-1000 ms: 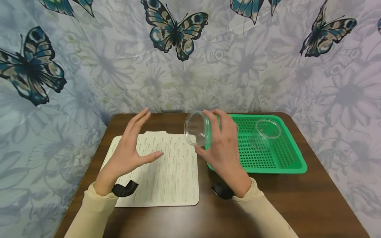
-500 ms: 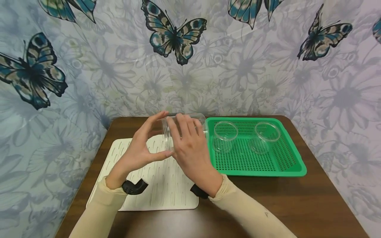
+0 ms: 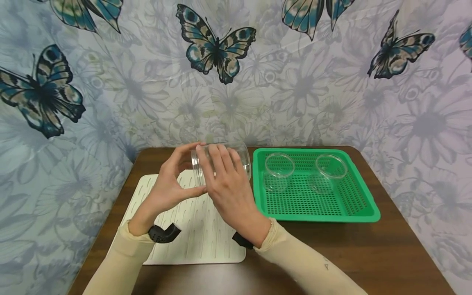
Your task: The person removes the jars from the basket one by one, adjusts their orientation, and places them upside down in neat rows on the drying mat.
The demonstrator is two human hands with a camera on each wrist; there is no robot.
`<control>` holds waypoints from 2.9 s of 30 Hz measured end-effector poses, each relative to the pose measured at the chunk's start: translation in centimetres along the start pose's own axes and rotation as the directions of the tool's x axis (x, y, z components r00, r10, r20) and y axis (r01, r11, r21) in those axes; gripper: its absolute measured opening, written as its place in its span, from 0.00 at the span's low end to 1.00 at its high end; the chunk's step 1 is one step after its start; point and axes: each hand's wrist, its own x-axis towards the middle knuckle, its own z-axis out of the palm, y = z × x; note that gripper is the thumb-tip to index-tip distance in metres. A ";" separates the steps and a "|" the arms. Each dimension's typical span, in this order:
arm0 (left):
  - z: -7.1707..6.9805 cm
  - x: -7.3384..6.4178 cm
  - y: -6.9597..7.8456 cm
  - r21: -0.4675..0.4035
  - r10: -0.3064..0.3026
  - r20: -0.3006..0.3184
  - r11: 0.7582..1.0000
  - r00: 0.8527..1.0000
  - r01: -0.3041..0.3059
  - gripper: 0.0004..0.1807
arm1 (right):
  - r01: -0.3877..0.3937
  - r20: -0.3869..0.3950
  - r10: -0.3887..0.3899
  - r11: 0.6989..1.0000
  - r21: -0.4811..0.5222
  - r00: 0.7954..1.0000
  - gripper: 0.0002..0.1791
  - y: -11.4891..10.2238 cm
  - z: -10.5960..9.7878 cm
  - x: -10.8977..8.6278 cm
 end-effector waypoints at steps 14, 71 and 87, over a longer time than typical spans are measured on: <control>-2.1 -0.5 0.7 -0.057 -0.018 0.060 0.998 0.998 0.022 0.55 | -0.123 0.165 0.052 0.883 0.453 0.985 0.69 4.7 -5.1 -0.2; -3.9 -19.8 -6.5 0.669 -0.506 -0.062 0.619 0.860 0.412 0.44 | -0.478 0.467 0.122 0.081 0.875 0.876 0.55 7.4 -0.8 -2.6; -2.9 -24.5 -5.5 0.639 -0.703 -0.118 0.487 0.701 0.596 0.52 | -0.514 0.503 0.110 0.123 0.849 0.857 0.57 6.9 0.0 -2.4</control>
